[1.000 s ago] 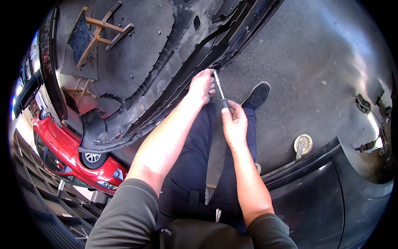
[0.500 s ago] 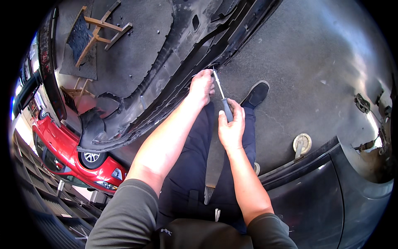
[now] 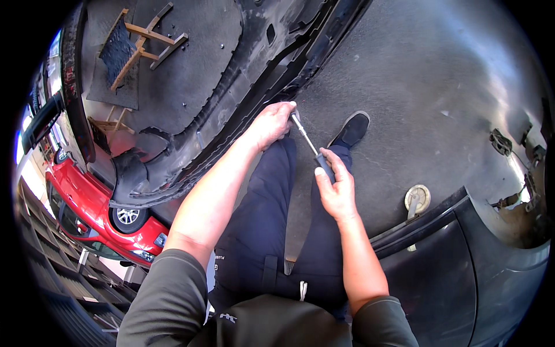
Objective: The person unscrews fasteners from a car bumper with a screwdriver, walks to a tool case on a workbench to deposit hardware, and removes additional screws from another bumper section.
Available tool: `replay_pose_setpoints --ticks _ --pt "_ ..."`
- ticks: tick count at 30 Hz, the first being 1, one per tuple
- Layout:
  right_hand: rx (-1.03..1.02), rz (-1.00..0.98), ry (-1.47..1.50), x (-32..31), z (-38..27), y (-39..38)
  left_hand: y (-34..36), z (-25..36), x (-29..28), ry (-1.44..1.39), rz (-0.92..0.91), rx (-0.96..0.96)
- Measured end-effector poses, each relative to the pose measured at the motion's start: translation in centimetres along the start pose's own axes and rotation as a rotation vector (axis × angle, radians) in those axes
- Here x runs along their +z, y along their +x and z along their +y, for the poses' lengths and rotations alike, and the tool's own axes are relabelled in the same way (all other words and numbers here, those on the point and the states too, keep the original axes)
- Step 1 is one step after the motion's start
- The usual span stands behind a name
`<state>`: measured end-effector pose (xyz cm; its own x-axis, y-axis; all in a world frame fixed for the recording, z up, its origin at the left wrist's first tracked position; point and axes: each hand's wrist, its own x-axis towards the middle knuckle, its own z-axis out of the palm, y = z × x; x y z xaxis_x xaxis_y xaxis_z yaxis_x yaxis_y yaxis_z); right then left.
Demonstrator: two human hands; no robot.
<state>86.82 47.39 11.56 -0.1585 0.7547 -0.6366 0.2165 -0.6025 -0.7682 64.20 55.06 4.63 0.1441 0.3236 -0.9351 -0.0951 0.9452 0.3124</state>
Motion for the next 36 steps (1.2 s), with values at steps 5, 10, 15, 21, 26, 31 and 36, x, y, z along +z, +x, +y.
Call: replay_pose_setpoints --ticks 5,10,15,21,26,31,36 --pt "0.161 -0.299 0.066 -5.1 -5.5 0.2 -4.9 3.2 3.8 0.380 0.006 0.243" --pt "0.004 -0.223 -0.128 -7.2 -12.0 -0.1 -10.4 5.5 9.2 0.299 -0.122 0.264" --pt "-0.108 -0.205 -0.223 -11.0 -16.8 -2.2 -15.1 9.4 12.9 0.263 -0.183 0.414" --pt "-0.334 -0.112 -0.339 -14.6 -21.4 -5.1 -19.8 12.7 18.1 0.591 0.012 0.742" --pt "-0.389 -0.093 -0.433 -16.3 -25.6 -6.9 -23.2 15.0 20.9 0.582 0.140 0.840" --pt "-0.437 -0.110 -0.493 -17.3 -30.5 -8.8 -26.8 17.2 23.0 0.529 0.278 1.047" --pt "-0.447 -0.146 -0.573 -18.0 -35.3 -9.0 -29.1 20.7 23.2 0.497 0.315 1.154"
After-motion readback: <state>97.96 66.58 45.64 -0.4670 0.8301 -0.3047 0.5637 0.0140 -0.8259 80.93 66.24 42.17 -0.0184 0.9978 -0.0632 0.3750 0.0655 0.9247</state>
